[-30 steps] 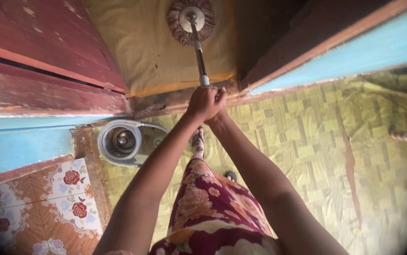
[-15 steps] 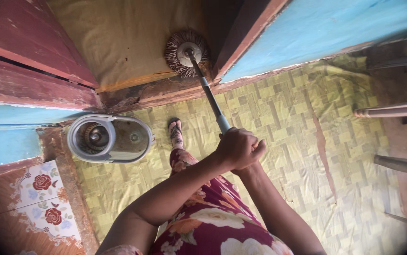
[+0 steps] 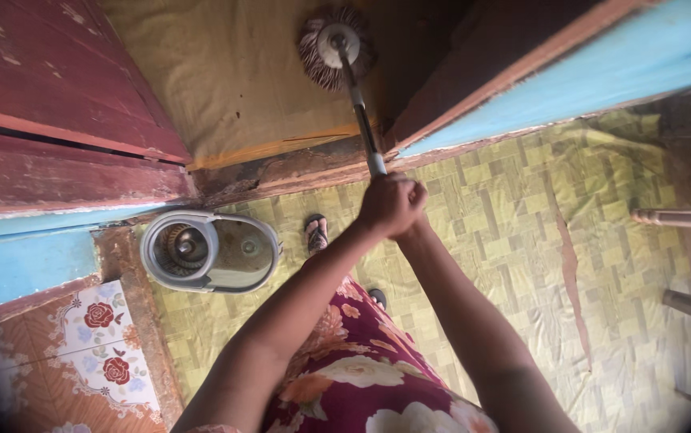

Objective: The person mops a floor covered with a patterned mat using a string mop. They move the mop back and forth across the surface, navigating around furniture and a doorway. The person periodically dips the mop into a bucket to wring it out and re-wet it before continuing the cleaning process.

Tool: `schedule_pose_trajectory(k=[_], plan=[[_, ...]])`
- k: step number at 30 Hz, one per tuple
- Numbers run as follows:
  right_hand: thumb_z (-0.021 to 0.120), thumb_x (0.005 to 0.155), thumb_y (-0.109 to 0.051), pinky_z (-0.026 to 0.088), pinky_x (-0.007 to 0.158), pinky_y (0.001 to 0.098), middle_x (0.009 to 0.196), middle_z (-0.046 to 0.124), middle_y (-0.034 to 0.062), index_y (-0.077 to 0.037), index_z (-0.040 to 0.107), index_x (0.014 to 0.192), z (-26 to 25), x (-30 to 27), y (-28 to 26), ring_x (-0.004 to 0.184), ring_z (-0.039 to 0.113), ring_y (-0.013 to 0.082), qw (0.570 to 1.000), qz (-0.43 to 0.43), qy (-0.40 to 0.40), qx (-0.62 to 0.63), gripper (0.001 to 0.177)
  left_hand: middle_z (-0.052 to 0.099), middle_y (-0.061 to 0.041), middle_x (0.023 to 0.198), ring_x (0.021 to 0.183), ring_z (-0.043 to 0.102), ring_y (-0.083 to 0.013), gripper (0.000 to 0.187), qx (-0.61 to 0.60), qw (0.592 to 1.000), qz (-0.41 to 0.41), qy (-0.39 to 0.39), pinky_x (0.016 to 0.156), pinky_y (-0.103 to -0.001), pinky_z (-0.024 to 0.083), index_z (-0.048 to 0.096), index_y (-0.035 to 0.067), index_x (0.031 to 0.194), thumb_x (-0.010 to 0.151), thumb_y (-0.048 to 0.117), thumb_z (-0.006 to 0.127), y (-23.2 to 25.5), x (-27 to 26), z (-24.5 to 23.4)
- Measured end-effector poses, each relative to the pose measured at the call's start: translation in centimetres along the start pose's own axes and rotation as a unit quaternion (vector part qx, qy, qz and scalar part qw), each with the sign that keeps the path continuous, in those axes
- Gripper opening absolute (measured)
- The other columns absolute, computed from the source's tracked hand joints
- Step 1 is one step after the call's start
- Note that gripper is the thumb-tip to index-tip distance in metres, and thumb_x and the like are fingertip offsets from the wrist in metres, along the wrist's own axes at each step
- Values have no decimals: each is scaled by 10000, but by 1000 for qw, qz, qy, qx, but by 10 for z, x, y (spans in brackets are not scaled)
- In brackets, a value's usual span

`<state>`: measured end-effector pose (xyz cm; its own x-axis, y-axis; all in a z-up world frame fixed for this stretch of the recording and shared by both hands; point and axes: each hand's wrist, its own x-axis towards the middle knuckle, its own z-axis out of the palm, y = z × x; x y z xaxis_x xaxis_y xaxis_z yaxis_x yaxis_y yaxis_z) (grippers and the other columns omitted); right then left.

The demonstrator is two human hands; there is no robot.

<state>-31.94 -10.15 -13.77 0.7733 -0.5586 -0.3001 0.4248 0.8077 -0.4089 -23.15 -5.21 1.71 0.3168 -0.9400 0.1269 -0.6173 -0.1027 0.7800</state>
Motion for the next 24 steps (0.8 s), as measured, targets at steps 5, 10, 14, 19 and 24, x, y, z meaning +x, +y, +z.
schedule_pose_trajectory(k=[5,10,14,19,24], plan=[[533,1000,-308,496,817,325,1072,679,84,18,608,1124,-18,141,43,910,562,159,977,74,-51,-195,356,675,-99,654,610,662,-249,310,77,990,11,116,685,-416,559,659,60,716,978,196,567,-88,55,-60],[595,995,-204,522,712,322,1010,695,96,60,626,1068,-23,166,76,781,554,161,921,128,-117,-348,276,696,-135,760,696,665,-319,250,115,976,-4,183,744,-445,550,667,44,757,934,207,600,-101,42,-90],[647,988,-139,532,648,323,953,698,112,85,645,1032,-48,102,83,697,540,167,875,178,-126,-431,228,671,-146,750,667,665,-295,284,164,982,-38,86,753,-454,550,655,14,828,963,247,564,-75,-2,-76],[696,975,-144,546,758,309,965,685,117,50,662,1022,-63,-39,48,796,590,151,902,305,-4,-307,203,683,-157,763,676,676,-315,345,152,983,-95,43,697,-471,552,662,11,851,933,331,562,5,-70,-56],[679,930,-146,565,894,317,1053,698,104,13,669,1023,10,-122,10,938,661,176,916,368,-47,-151,185,666,-166,776,615,676,-279,448,112,980,-150,-70,592,-426,568,634,-24,936,1015,395,498,79,-102,-65]])
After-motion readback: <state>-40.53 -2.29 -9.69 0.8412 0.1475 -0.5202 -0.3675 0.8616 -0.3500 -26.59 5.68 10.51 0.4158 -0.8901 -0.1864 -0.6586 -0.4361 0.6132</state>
